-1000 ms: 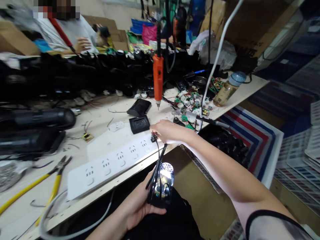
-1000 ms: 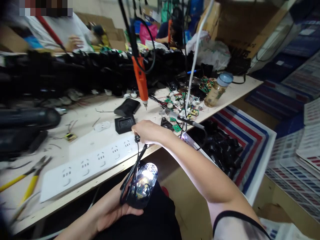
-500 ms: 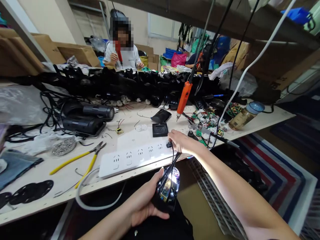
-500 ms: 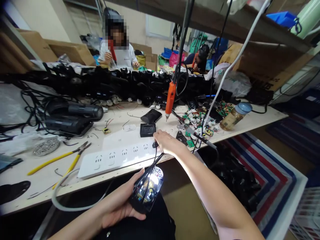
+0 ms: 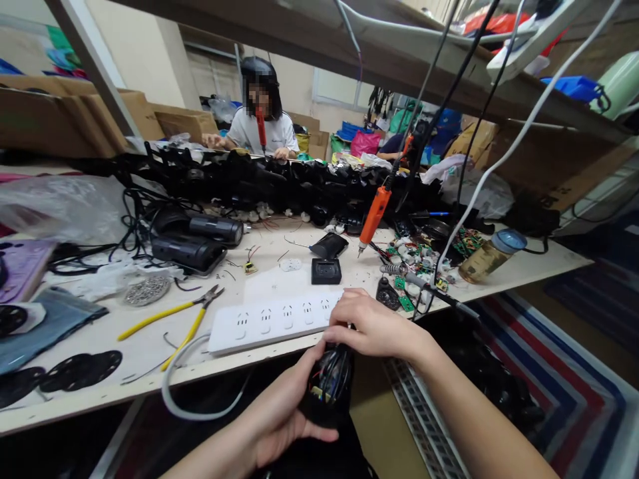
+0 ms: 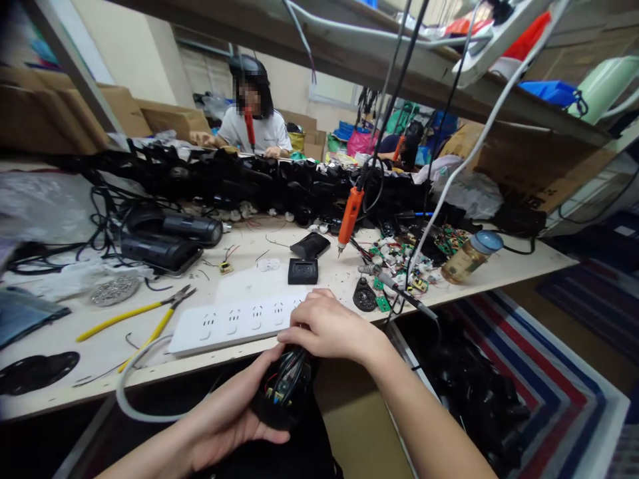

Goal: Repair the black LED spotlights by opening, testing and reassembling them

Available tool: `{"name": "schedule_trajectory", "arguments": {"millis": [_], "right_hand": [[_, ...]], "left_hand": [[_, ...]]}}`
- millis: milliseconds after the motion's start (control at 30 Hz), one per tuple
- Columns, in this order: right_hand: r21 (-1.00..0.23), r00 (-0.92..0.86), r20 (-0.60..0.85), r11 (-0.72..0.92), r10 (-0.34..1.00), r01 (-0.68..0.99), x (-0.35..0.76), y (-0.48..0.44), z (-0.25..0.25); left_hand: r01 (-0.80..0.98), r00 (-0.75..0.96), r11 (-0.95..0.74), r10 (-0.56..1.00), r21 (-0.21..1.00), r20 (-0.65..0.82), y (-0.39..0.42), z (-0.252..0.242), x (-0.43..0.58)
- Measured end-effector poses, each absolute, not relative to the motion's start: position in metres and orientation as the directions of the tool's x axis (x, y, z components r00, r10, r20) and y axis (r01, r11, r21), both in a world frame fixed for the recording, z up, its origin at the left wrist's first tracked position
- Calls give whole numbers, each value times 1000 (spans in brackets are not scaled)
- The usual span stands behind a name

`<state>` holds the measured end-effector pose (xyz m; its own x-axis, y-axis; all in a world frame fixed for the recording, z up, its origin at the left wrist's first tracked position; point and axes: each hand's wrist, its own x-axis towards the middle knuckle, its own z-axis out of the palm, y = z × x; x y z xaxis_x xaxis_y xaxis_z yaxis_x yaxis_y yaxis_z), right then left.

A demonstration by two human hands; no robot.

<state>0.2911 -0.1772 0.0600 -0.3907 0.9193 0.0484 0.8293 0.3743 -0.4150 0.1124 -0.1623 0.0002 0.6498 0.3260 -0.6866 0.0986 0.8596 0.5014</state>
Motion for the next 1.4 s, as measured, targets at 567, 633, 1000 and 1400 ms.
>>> {"name": "schedule_trajectory", "arguments": {"millis": [567,633,1000,1400], "right_hand": [[-502,-200,432,418,880,757,295,-160,34],[-429,-218,466,434,858,792,289,-159,32],[-459,-211,292,331,933,825,259,-134,31],[-551,-113,316,279,942,787,224,-106,27]], "left_hand": [[-367,422,633,766,682,-485,-114,17,117],[-406,409,629,774,663,-484,-101,14,114],[-456,327,563,827,690,-458,-51,6,93],[-474,317,553,833,685,-453,-34,6,93]]}}
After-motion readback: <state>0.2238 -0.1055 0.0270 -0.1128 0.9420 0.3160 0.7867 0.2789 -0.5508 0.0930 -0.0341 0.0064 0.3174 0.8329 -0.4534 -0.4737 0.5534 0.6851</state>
